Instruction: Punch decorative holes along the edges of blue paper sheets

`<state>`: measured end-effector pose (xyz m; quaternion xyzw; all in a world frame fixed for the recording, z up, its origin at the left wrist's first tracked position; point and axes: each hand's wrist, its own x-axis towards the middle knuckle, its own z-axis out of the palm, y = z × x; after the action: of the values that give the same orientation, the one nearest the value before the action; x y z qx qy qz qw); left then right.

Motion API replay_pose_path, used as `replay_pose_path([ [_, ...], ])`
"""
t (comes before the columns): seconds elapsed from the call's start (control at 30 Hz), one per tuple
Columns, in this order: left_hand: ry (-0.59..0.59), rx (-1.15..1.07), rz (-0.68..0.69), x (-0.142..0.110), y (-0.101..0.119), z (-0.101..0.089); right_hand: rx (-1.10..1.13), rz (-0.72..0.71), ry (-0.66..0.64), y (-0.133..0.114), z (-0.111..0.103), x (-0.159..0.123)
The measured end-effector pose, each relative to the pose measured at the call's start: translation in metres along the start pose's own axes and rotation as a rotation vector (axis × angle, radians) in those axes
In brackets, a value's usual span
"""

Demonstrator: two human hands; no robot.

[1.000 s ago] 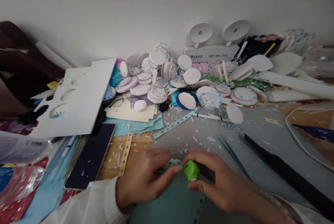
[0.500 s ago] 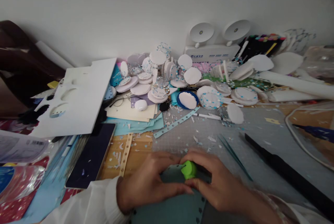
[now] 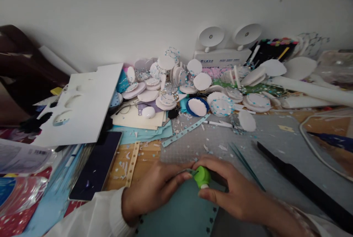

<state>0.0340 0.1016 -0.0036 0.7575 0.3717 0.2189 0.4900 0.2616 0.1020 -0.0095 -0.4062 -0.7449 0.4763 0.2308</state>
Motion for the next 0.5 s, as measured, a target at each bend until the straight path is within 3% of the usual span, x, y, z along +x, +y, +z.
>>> replay_pose_path([
  [0.33,0.009,-0.037,0.009,0.0004,0.0029,-0.0024,-0.074,-0.025,0.002,-0.0009,0.0002,-0.0011],
  [0.5,0.099,-0.059,-0.086,-0.0017,0.007,0.0002,-0.074,-0.028,0.0,-0.0039,0.0041,0.0011],
])
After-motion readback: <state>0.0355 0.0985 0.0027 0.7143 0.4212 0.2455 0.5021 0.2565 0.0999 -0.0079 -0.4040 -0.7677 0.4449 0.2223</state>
